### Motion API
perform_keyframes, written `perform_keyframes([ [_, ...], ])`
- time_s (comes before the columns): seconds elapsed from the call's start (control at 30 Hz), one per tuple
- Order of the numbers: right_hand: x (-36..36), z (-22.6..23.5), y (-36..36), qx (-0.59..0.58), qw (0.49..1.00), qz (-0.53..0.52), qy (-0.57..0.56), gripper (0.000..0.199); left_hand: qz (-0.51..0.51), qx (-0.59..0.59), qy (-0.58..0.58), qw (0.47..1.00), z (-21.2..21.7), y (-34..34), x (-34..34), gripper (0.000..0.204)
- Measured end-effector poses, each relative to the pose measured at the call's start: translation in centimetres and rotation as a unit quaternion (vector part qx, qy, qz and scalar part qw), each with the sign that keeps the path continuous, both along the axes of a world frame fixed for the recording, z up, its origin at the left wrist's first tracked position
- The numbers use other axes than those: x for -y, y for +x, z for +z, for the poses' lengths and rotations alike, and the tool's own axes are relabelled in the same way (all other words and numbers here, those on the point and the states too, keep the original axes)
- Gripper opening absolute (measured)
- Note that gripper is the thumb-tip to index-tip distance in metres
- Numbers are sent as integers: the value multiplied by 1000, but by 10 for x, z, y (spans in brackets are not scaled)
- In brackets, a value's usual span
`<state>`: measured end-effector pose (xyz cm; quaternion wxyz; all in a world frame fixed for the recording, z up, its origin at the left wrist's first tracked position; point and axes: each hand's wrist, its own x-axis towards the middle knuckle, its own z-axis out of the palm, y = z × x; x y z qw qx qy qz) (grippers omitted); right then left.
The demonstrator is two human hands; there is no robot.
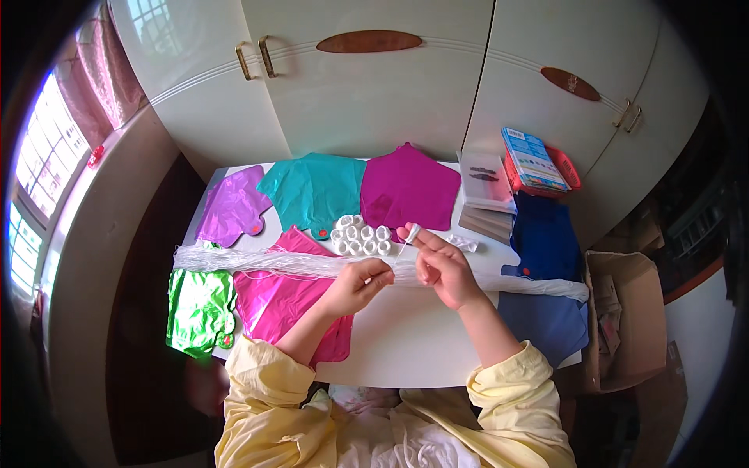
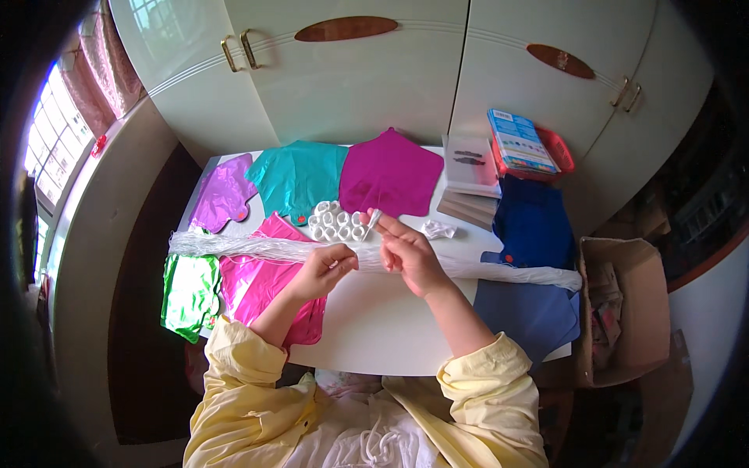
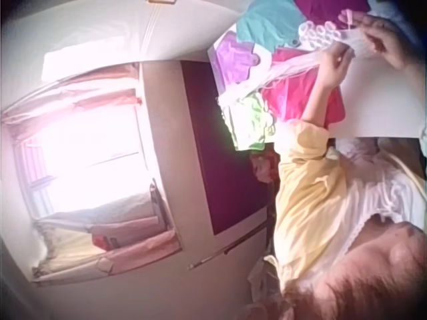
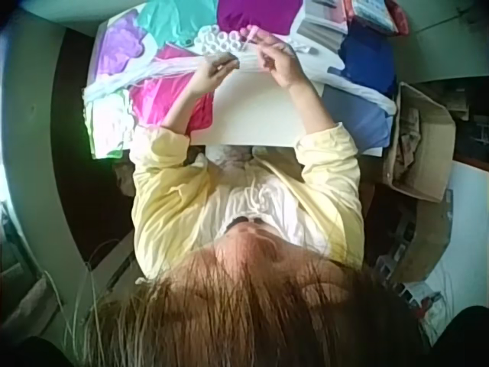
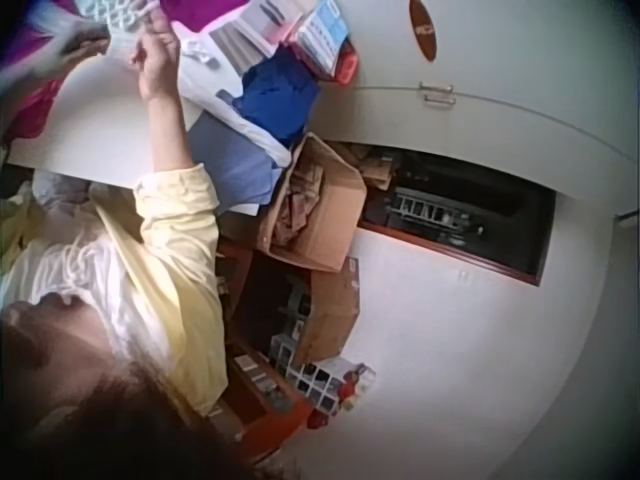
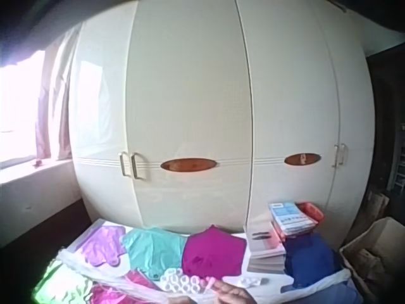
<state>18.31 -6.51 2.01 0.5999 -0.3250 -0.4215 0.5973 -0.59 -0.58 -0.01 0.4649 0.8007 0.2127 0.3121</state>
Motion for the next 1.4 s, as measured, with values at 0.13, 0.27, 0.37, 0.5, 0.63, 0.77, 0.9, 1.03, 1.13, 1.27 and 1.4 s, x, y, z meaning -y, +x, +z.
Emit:
perform_keyframes([
  [0.13,0,-14,-6,430,888,-104,121,27,-20,26,-65,997,-3,-3,2,14],
  [0.27,0,-14,-9,421,887,-51,183,14,3,155,-177,972,-3,-10,-10,21],
  [0.37,0,-23,-1,164,981,75,66,17,-3,109,-175,979,-9,-10,-14,21],
  [0.5,1,-10,1,-45,994,99,23,31,1,84,-115,990,-5,-4,-6,20],
  [0.63,-4,-11,4,63,998,5,25,41,-4,13,-43,999,0,0,2,14],
  [0.77,-5,-17,-3,280,960,-22,17,29,14,84,-64,994,-6,-4,-3,14],
  [0.9,0,-12,-6,298,950,91,12,20,26,142,-125,982,-11,-5,-11,15],
  [1.03,3,-7,4,132,975,172,-51,18,12,54,-109,992,-14,-4,-8,15],
  [1.13,1,-10,11,-43,983,174,-28,26,9,54,-94,994,-13,0,-6,15],
  [1.27,1,2,-1,-81,994,71,13,48,5,38,-80,996,-15,3,-1,15],
  [1.4,-4,-16,-1,317,944,-77,49,33,-34,46,-45,997,-8,1,4,15],
])
